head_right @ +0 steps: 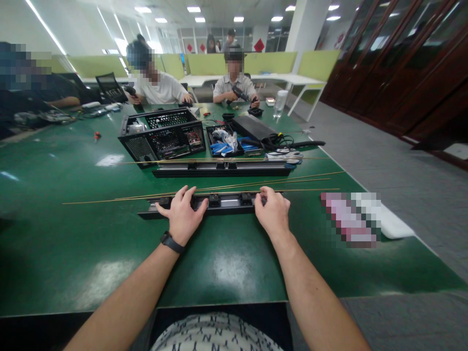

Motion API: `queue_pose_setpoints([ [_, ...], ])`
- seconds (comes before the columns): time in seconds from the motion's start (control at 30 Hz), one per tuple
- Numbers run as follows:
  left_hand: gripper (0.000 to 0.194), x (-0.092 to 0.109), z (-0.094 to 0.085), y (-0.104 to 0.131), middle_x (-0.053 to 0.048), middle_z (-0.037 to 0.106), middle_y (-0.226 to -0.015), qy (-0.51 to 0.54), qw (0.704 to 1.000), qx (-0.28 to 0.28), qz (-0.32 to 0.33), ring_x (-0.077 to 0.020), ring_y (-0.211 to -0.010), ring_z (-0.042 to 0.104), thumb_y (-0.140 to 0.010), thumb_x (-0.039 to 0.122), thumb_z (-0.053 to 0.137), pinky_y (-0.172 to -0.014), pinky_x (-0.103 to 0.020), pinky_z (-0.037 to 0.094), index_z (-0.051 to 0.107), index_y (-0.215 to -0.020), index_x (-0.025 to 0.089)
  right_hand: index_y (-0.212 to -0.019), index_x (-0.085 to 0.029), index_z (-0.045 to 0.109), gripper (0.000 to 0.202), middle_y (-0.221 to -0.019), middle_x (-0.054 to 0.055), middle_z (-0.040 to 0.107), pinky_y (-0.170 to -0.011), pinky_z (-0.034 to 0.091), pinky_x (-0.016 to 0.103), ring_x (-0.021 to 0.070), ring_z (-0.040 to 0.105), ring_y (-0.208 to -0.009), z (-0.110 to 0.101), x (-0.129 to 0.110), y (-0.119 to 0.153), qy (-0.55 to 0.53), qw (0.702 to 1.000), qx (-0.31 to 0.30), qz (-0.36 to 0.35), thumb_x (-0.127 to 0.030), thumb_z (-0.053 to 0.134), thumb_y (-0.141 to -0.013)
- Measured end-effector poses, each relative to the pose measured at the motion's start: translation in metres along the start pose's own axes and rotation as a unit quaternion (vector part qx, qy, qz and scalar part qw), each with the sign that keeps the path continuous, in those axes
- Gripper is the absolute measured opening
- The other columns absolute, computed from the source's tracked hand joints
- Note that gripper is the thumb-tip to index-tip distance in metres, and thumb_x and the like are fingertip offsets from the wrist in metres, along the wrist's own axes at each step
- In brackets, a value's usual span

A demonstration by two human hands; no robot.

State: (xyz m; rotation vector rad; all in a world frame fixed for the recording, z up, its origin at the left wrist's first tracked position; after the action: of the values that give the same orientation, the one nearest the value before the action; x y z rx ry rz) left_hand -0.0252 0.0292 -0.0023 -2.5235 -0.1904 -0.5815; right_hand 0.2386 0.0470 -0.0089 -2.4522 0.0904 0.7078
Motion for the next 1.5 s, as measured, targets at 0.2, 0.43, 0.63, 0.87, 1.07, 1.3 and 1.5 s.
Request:
queue_pose_setpoints([
  [0.2, 0.043, 0.0053, -0.0031, 0.0041, -0.011, 0.064, -0.149, -0.006, 1.000, 0.007, -0.002, -0.0331, -0.132, 0.060, -0.094, 0.046, 0.064, -0.125, -0.074, 0.011, 0.068, -0.134, 0.030, -0.112, -0.020, 0.071, 0.028, -0.099, 0.010, 0.081, -0.098, 0.050, 0.049, 0.0305, 0.072, -0.098, 0.0001, 0.0001, 0.0002, 0.001, 1.000, -0.004, 0.004, -0.035, 0.057, -0.092],
  [0.43, 0.042, 0.0096, -0.0067, 0.0077, -0.011, 0.064, -0.147, -0.034, 0.999, 0.010, -0.006, -0.0353, -0.130, 0.057, -0.094, 0.046, 0.063, -0.120, -0.074, 0.014, 0.068, -0.133, 0.032, -0.113, -0.021, 0.071, 0.028, -0.100, 0.010, 0.081, -0.098, 0.050, 0.049, 0.0302, 0.072, -0.098, -0.0011, -0.0001, -0.0002, 0.001, 1.000, -0.008, 0.006, -0.035, 0.058, -0.092],
  [0.63, 0.042, 0.0090, -0.0086, 0.0079, -0.014, 0.061, -0.148, -0.047, 0.999, 0.020, -0.001, -0.0388, -0.128, 0.053, -0.093, 0.047, 0.063, -0.109, -0.066, 0.032, 0.071, -0.131, 0.030, -0.112, -0.021, 0.070, 0.027, -0.099, 0.010, 0.081, -0.098, 0.049, 0.048, 0.0298, 0.072, -0.098, -0.0019, -0.0010, 0.0001, -0.004, 1.000, -0.008, 0.004, -0.035, 0.057, -0.092],
  [0.87, 0.039, 0.0068, -0.0054, 0.0074, -0.014, 0.058, -0.149, -0.020, 0.999, 0.021, 0.030, -0.0383, -0.130, 0.051, -0.093, 0.045, 0.064, -0.109, -0.060, 0.037, 0.074, -0.127, 0.030, -0.111, -0.021, 0.070, 0.026, -0.099, 0.010, 0.080, -0.097, 0.049, 0.048, 0.0299, 0.071, -0.097, -0.0025, -0.0011, -0.0002, -0.005, 1.000, -0.010, 0.005, -0.035, 0.057, -0.092],
  [1.07, 0.036, 0.0061, -0.0043, 0.0078, -0.013, 0.059, -0.146, 0.002, 0.999, 0.019, 0.045, -0.0357, -0.131, 0.052, -0.094, 0.042, 0.065, -0.110, -0.056, 0.040, 0.074, -0.127, 0.031, -0.112, -0.021, 0.070, 0.028, -0.099, 0.010, 0.080, -0.097, 0.050, 0.048, 0.0291, 0.072, -0.097, -0.0019, -0.0007, 0.0004, -0.005, 1.000, -0.006, 0.004, -0.036, 0.056, -0.093],
  [1.3, 0.032, 0.0043, -0.0029, 0.0085, -0.013, 0.061, -0.141, 0.030, 0.997, 0.032, 0.062, -0.0338, -0.128, 0.053, -0.094, 0.040, 0.065, -0.109, -0.053, 0.042, 0.076, -0.122, 0.028, -0.112, -0.021, 0.070, 0.028, -0.098, 0.010, 0.080, -0.097, 0.050, 0.048, 0.0296, 0.072, -0.096, -0.0019, -0.0004, 0.0006, -0.009, 1.000, -0.007, 0.003, -0.035, 0.057, -0.092],
  [1.5, 0.030, 0.0035, -0.0018, 0.0080, -0.012, 0.064, -0.138, 0.053, 0.995, 0.031, 0.083, -0.0300, -0.125, 0.057, -0.095, 0.039, 0.064, -0.110, -0.048, 0.043, 0.076, -0.120, 0.026, -0.111, -0.021, 0.070, 0.027, -0.098, 0.010, 0.081, -0.097, 0.050, 0.048, 0.0298, 0.072, -0.097, -0.0021, -0.0017, 0.0004, -0.010, 1.000, -0.005, 0.007, -0.036, 0.057, -0.092],
])
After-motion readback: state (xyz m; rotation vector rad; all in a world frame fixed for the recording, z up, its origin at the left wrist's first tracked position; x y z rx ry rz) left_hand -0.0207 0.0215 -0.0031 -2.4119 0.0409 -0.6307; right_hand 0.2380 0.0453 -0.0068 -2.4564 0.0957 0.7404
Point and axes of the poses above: each hand's wrist, its own y-axis away from the middle knuckle, its own z-axis out of the palm, x = y × z, the point moved 1 cm from there along -y, towards the middle knuckle
